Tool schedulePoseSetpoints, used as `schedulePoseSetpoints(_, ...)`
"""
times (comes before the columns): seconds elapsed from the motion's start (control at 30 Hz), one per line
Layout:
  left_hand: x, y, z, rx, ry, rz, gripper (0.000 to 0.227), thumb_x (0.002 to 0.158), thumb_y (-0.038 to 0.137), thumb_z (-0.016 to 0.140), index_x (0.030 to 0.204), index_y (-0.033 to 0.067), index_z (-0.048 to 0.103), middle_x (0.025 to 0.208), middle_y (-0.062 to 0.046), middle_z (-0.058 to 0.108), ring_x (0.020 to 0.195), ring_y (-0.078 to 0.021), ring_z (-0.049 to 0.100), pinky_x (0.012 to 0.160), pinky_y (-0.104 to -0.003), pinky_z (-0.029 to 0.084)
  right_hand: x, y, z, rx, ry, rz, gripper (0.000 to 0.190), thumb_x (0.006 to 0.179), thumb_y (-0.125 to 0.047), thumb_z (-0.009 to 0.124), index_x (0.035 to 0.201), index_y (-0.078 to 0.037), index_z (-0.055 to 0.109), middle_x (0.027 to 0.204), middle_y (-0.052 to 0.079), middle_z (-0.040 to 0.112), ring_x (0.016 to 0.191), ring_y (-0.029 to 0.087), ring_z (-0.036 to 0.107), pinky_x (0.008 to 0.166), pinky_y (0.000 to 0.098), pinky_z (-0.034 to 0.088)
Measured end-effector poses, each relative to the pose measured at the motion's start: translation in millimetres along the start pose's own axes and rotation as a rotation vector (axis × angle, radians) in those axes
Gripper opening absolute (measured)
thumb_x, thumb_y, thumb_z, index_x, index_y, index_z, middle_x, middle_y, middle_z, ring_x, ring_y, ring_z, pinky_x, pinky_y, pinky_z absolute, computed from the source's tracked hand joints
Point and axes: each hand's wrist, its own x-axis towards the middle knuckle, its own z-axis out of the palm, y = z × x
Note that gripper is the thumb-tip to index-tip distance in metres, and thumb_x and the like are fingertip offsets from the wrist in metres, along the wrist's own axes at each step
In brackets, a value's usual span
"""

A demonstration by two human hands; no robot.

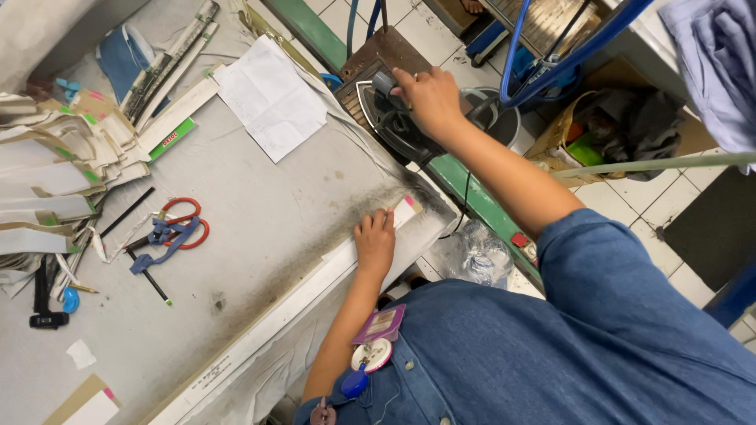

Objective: The person irons a long strip of white fabric on a work table using a steam iron. They repeatedly mark the fabric with a pencil, cut it with scissors, and iron it again, repeating this cycle multiple times.

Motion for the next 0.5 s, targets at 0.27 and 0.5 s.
schedulePoseSetpoints(0.27, -6.3, -6.5, 16.6, -0.085, -0.105, -0.037, 0.050, 0.075, 0.025, 0.071, 0.122, 0.0140, 0.059, 0.107, -0.002, 0.054, 0.088, -0.0268, 0.047, 0.068, -0.041, 0.041, 29.3, -8.7, -38.9, 0.515, -0.845, 0.411, 0.060, 0.099, -0.044, 0.036, 0.137, 0.001, 0.034, 0.133, 0.025, 0.046, 0.117, 0.040, 0.048, 0.095, 0.0500, 0.042)
schedulePoseSetpoints(0.5, -1.5, 0.3, -11.7, -0.183, -0.216, -0.121, 0.040, 0.079, 0.019, 0.068, 0.117, 0.0117, 0.061, 0.104, -0.002, 0.053, 0.090, -0.0231, 0.050, 0.079, -0.042, 0.040, -51.0, -40.3, -124.8, 0.438, -0.899, 0.363, 0.048, 0.092, -0.050, 0.047, 0.107, -0.005, 0.058, 0.095, 0.028, 0.065, 0.095, 0.047, 0.062, 0.083, 0.0547, 0.050)
